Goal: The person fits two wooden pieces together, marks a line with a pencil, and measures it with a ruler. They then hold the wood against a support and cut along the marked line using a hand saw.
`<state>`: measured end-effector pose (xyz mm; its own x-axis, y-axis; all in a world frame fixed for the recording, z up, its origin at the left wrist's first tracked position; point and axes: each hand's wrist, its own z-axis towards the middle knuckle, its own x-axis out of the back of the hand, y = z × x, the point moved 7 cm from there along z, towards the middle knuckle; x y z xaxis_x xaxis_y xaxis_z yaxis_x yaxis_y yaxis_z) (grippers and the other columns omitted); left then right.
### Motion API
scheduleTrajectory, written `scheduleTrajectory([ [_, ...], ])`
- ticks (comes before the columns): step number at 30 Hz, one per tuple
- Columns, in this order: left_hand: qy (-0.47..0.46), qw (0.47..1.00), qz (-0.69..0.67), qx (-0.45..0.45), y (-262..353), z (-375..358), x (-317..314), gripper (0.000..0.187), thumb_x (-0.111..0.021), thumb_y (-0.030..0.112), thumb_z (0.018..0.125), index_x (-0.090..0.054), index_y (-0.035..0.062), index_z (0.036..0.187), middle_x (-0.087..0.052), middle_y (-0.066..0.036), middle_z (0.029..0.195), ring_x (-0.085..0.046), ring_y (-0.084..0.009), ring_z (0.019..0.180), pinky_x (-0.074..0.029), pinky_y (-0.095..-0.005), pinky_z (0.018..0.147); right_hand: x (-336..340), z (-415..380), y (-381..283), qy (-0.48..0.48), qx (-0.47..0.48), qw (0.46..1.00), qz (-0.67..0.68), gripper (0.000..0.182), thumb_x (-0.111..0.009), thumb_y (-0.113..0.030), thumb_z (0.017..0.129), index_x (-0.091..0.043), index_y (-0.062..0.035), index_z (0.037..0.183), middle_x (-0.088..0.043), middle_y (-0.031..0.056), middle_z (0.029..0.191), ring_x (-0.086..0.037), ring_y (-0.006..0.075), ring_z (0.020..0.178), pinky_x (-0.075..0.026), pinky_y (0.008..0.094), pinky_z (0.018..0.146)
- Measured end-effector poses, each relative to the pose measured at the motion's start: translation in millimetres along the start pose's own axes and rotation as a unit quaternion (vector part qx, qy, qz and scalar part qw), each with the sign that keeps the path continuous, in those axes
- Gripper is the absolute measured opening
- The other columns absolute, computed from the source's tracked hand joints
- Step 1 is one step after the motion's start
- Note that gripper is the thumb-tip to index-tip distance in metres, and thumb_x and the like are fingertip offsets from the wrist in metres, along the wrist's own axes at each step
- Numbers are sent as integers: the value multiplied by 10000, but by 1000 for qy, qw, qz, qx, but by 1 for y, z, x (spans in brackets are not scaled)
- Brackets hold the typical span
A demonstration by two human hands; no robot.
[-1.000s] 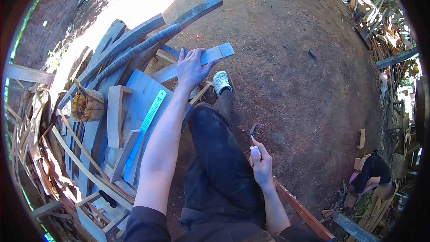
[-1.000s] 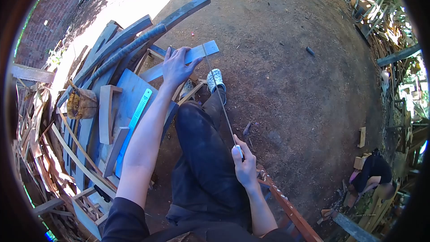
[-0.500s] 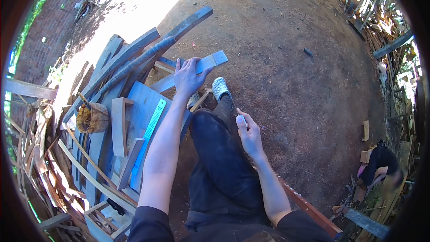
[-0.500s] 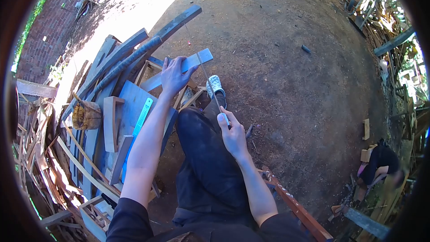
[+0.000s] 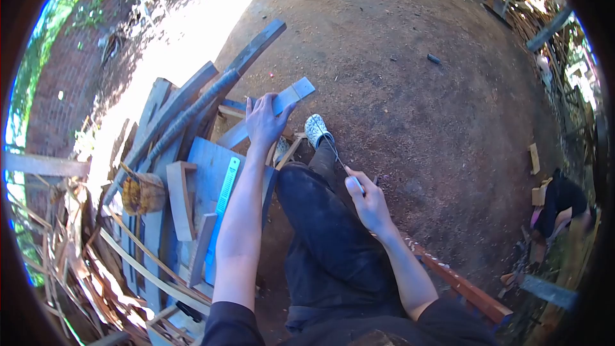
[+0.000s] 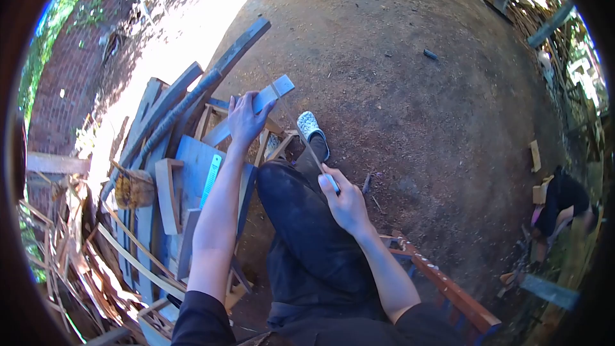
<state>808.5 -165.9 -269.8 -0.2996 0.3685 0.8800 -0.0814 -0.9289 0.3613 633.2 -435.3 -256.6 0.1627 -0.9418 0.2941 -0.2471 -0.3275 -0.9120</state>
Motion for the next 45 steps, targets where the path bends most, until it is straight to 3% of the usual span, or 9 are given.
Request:
scheduleTrajectory([
  [1,4,1000,-2,-2,-1,0,0,622,-614,626,932,-635,65,1200,-729,-146,1087,-686,-300,1091,-269,-506,1220,-7,14,-5,12,32,999,-28,534,-512,-502,1050,-617,-100,1385,-730,169,895,-738,318,920,-535,379,809],
  [5,-16,1000,5,21,-1,1,2,631,-609,631,932,-633,59,1199,-727,-146,1098,-685,-307,1087,-275,-505,1218,-25,42,-5,30,33,998,-37,537,-496,-519,1046,-619,-116,1379,-739,236,1049,-692,432,1062,-539,448,868],
  [11,-17,999,11,26,0,-1,2,650,-609,644,926,-633,62,1216,-718,-159,1133,-671,-300,1131,-255,-490,1232,-16,25,2,0,13,1000,12,533,-497,-503,1052,-614,-103,1385,-738,230,1083,-701,395,1094,-537,430,890],
  [14,-19,999,7,35,0,1,2,653,-612,644,924,-631,63,1223,-716,-159,1144,-668,-296,1142,-249,-486,1236,1,-17,15,-5,-2,1000,-11,511,-514,-469,1058,-610,-94,1390,-735,179,962,-734,279,983,-530,372,838],
  [16,-22,999,9,37,-1,0,1,654,-614,643,923,-629,64,1227,-716,-158,1147,-668,-295,1145,-249,-485,1237,12,-43,29,-14,-39,999,28,490,-547,-422,1058,-607,-66,1390,-651,72,812,-649,132,817,-489,293,744],
  [20,-10,999,1,37,-3,1,4,653,-619,647,919,-632,71,1227,-719,-149,1130,-672,-287,1132,-253,-485,1235,25,-80,53,-9,-2,993,114,509,-565,-383,1062,-584,-1,1397,-510,-61,760,-464,27,688,-381,215,615],
  [27,-6,999,2,43,0,1,5,650,-627,668,899,-663,89,1194,-729,-115,1107,-677,-270,1121,-278,-512,1218,53,-57,26,12,49,984,173,459,-502,-293,1091,-530,-2,1444,-424,-70,758,-391,7,616,-320,193,534],
  [35,6,999,0,32,-1,0,6,674,-613,683,901,-653,99,1235,-709,-107,1182,-659,-248,1177,-259,-492,1231,18,0,12,-39,-13,987,154,458,-534,-332,1090,-573,-25,1428,-405,-94,752,-385,-4,613,-328,191,531],
  [45,-25,999,-20,42,-1,2,5,696,-622,717,873,-660,144,1266,-707,-93,1210,-646,-246,1203,-230,-500,1241,12,0,19,-45,-21,989,139,409,-485,-384,1095,-600,-33,1272,-553,-10,739,-448,12,544,-327,184,437],
])
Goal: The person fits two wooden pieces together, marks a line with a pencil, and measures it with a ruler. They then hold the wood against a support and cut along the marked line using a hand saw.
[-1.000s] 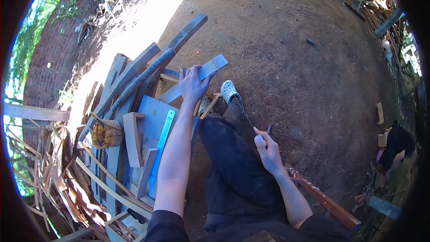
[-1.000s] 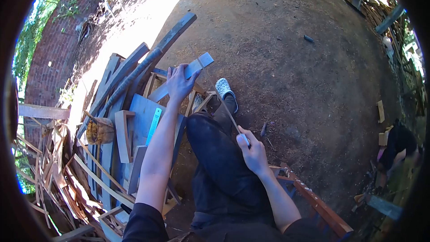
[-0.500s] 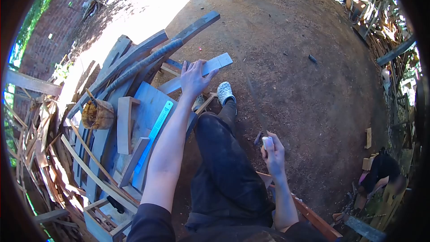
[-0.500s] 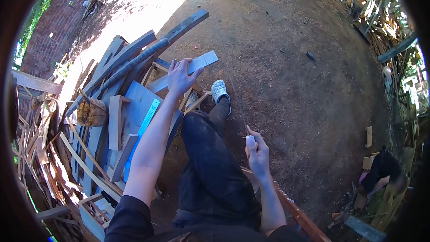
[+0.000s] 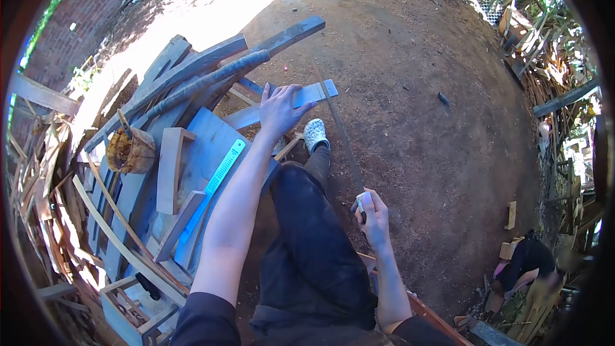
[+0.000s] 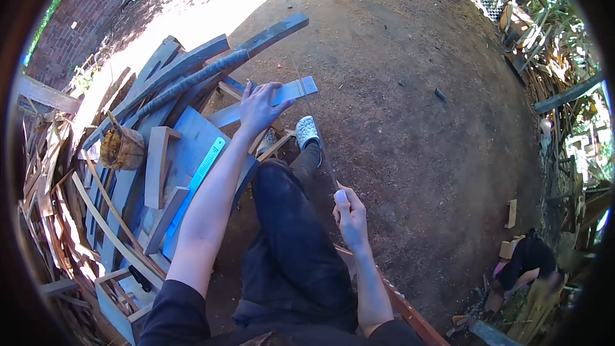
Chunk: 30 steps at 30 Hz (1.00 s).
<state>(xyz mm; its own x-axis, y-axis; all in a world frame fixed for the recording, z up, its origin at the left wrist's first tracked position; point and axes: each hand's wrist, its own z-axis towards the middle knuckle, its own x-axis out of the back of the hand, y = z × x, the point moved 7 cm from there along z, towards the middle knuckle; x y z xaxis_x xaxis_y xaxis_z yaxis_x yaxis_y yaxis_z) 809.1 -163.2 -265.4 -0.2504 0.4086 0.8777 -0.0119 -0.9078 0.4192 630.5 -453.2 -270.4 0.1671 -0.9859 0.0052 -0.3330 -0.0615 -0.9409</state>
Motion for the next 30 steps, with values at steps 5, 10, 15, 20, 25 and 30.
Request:
scheduleTrajectory([
  [5,15,999,-25,-19,0,14,-6,678,-678,678,850,-668,141,1264,-706,-86,1220,-640,-259,1202,-269,-491,1210,-5,-6,0,23,28,999,24,432,-477,-396,1095,-588,-20,1277,-542,-13,718,-435,13,520,-323,187,428],
  [10,47,993,-87,-63,21,22,-8,684,-732,630,828,-665,120,1279,-714,-76,1188,-651,-266,1162,-391,-457,1112,0,-13,-7,58,75,995,24,447,-445,-421,1100,-574,-21,1252,-515,-19,666,-426,17,492,-326,189,426],
  [15,60,991,-70,-98,28,12,-3,675,-742,599,824,-671,103,1277,-709,-76,1139,-644,-233,1142,-451,-425,1012,9,-16,-10,99,128,987,24,477,-417,-459,1100,-540,-28,1264,-501,-8,656,-418,34,482,-316,196,420],
  [20,115,989,-48,-81,31,0,4,619,-770,492,839,-650,112,1313,-688,-68,1132,-628,-257,1125,-462,-423,977,14,-14,-8,93,117,988,28,486,-419,-462,1098,-535,-23,1271,-492,-4,651,-407,38,477,-312,201,421],
  [25,57,995,11,-86,32,2,-6,640,-798,343,830,-590,133,1398,-651,-72,1102,-599,-281,1075,-446,-406,925,15,-22,-3,109,110,987,32,492,-423,-468,1095,-538,-24,1273,-489,-3,647,-412,42,480,-316,206,424],
  [30,184,958,125,-179,44,-10,9,675,-785,269,830,-548,219,1460,-546,-36,1015,-530,-235,959,-385,-389,858,20,-25,4,97,94,989,59,477,-445,-429,1099,-538,-20,1325,-524,9,814,-452,39,555,-332,192,446],
])
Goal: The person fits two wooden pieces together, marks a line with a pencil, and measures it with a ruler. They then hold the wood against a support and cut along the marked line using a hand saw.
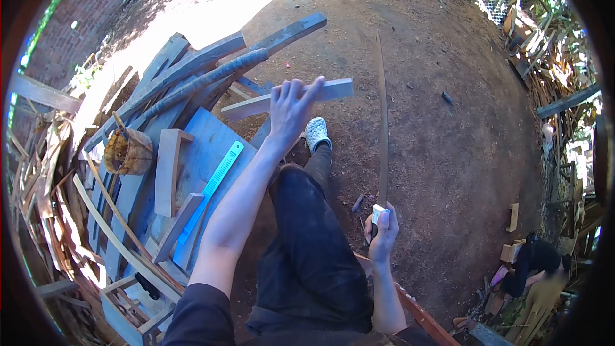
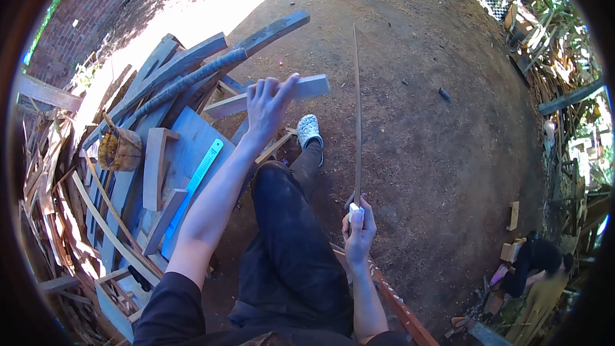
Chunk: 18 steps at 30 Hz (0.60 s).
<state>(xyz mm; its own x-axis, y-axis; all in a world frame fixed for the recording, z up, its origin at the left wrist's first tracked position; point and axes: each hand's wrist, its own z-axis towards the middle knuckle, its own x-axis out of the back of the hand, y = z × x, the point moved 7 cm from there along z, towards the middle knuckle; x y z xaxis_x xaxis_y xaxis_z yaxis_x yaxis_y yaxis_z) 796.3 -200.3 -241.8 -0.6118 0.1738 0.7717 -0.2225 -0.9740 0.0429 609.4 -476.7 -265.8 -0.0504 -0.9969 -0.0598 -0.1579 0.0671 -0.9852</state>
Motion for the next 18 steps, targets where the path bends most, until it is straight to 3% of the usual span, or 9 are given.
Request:
scheduleTrajectory([
  [1,-20,999,-5,26,-4,3,-3,655,-771,266,848,-544,251,1463,-513,-31,977,-512,-223,946,-365,-382,837,1,0,-2,16,8,1000,-25,495,-425,-470,1094,-543,-22,1269,-484,-3,638,-414,47,473,-318,206,423],
  [4,-70,997,-38,19,-6,5,-7,659,-767,284,858,-535,251,1474,-516,-29,981,-511,-224,948,-360,-385,851,3,1,-1,27,-6,999,-25,498,-426,-470,1095,-541,-21,1279,-480,-5,632,-408,45,468,-317,208,420],
  [8,-40,998,-29,30,-8,10,-2,697,-773,320,855,-516,241,1497,-539,-36,999,-521,-234,977,-366,-393,863,7,2,2,31,-10,999,-20,497,-423,-464,1098,-544,-20,1286,-478,-8,629,-407,44,467,-316,208,417],
  [10,-165,984,-71,-4,-13,9,-23,729,-770,356,866,-490,207,1523,-577,-52,1055,-546,-249,1039,-390,-407,914,5,5,0,8,-28,999,-26,477,-428,-446,1101,-552,-21,1279,-477,-14,629,-409,39,470,-314,201,415],
  [13,-130,979,-140,73,-25,15,-22,715,-727,424,909,-480,161,1526,-627,-72,1141,-572,-258,1136,-413,-419,975,3,4,4,-11,-43,999,30,428,-475,-330,1108,-534,-25,1403,-467,-47,680,-409,13,551,-302,185,461],
  [16,-199,967,-154,51,-30,16,-31,681,-675,487,938,-508,128,1493,-659,-95,1203,-607,-264,1160,-447,-406,977,-5,6,-2,-42,-61,997,26,430,-480,-326,1107,-539,-31,1414,-480,-45,700,-410,14,553,-311,185,474],
  [18,-196,969,-143,45,-31,6,-39,665,-653,525,942,-538,118,1456,-668,-103,1196,-628,-269,1144,-465,-408,965,-11,10,-6,-57,-65,996,6,434,-456,-368,1108,-551,-30,1362,-497,-32,675,-412,17,516,-313,187,443],
])
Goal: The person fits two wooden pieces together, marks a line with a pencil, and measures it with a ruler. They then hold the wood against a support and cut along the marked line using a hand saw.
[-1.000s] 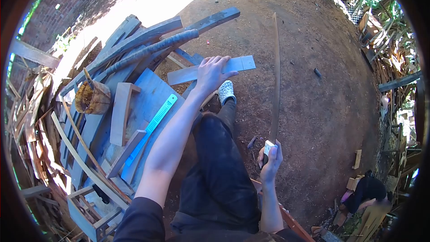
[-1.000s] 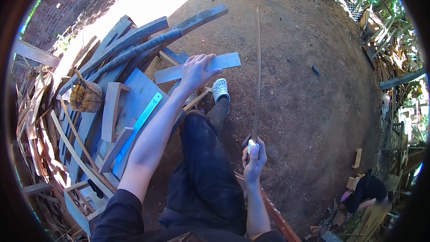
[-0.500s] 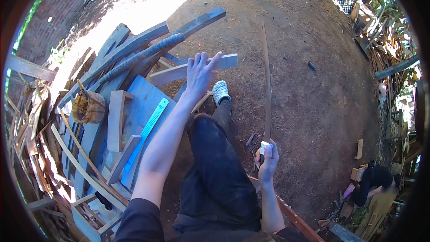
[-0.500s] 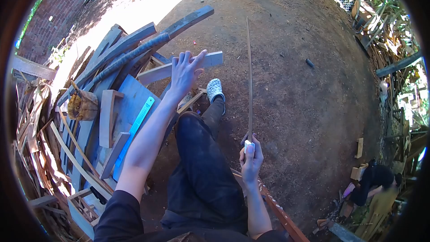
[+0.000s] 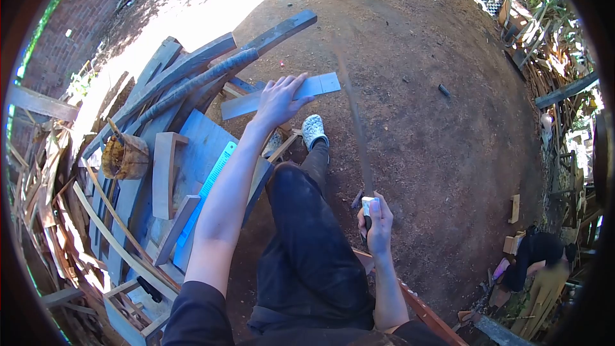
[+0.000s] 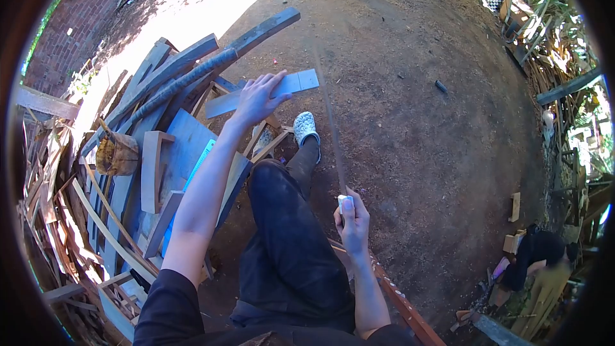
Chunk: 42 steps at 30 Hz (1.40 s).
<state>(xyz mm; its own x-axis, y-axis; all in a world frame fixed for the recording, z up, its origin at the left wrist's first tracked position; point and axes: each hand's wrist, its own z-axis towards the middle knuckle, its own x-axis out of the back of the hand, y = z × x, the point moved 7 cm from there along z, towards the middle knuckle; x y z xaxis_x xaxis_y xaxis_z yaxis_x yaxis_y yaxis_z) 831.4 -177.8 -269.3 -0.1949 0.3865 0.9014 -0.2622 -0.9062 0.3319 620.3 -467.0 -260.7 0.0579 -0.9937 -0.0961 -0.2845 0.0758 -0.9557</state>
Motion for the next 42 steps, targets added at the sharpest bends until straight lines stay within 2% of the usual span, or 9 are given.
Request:
scheduleTrajectory([
  [2,1,1000,13,-8,3,0,1,658,-631,562,946,-567,108,1419,-678,-111,1189,-650,-275,1128,-482,-411,953,-7,3,0,-10,-4,1000,-18,451,-433,-411,1108,-562,-29,1309,-513,-19,650,-414,21,478,-316,188,411],
  [4,-3,999,8,43,-2,1,-2,667,-606,605,951,-578,105,1392,-668,-114,1207,-649,-291,1120,-490,-422,967,-10,3,6,-11,-33,999,-34,453,-440,-413,1106,-569,-25,1302,-514,-22,652,-408,18,476,-314,187,410],
  [15,5,998,3,67,-1,6,-2,674,-634,650,908,-646,78,1263,-712,-116,1148,-682,-312,1069,-502,-421,952,-7,-2,20,-27,-68,997,-35,435,-446,-411,1105,-583,-39,1287,-511,-19,641,-420,17,476,-323,184,409],
  [21,-10,996,14,84,2,9,-1,679,-641,677,892,-670,63,1181,-724,-137,1111,-689,-310,1041,-506,-419,940,-11,-6,23,-2,-46,998,-40,442,-484,-386,1098,-582,-28,1339,-495,-40,669,-416,13,511,-306,189,420],
  [23,-26,995,19,96,1,10,-3,681,-644,686,886,-675,63,1161,-728,-139,1091,-690,-309,1036,-507,-420,938,-12,-9,21,13,-41,996,-82,495,-520,-364,1091,-563,1,1422,-436,-77,681,-415,10,584,-334,209,516],
  [30,-9,995,4,103,-2,9,-2,704,-662,695,866,-684,47,1141,-732,-147,1077,-696,-326,1023,-510,-431,946,-17,-1,29,14,-56,997,-52,508,-512,-388,1091,-562,-11,1427,-416,-85,684,-398,7,575,-323,206,509],
  [32,-2,995,-1,99,-2,8,-2,708,-666,692,865,-686,40,1139,-732,-150,1081,-696,-331,1027,-511,-434,949,-24,8,25,11,-35,997,-64,454,-500,-402,1092,-599,-25,1325,-482,-57,683,-412,12,531,-307,198,448],
  [36,24,998,8,63,0,6,0,705,-642,701,876,-683,37,1109,-728,-157,1039,-700,-317,1006,-527,-419,905,-35,29,20,2,-38,998,-52,455,-498,-406,1093,-603,-20,1310,-469,-62,685,-425,11,542,-319,201,451],
  [42,28,998,20,47,3,6,2,681,-630,683,895,-681,40,1113,-724,-158,1034,-701,-317,989,-532,-423,892,-48,54,27,25,21,997,-67,441,-500,-406,1092,-608,-16,1267,-437,-70,690,-439,9,562,-331,208,458],
])
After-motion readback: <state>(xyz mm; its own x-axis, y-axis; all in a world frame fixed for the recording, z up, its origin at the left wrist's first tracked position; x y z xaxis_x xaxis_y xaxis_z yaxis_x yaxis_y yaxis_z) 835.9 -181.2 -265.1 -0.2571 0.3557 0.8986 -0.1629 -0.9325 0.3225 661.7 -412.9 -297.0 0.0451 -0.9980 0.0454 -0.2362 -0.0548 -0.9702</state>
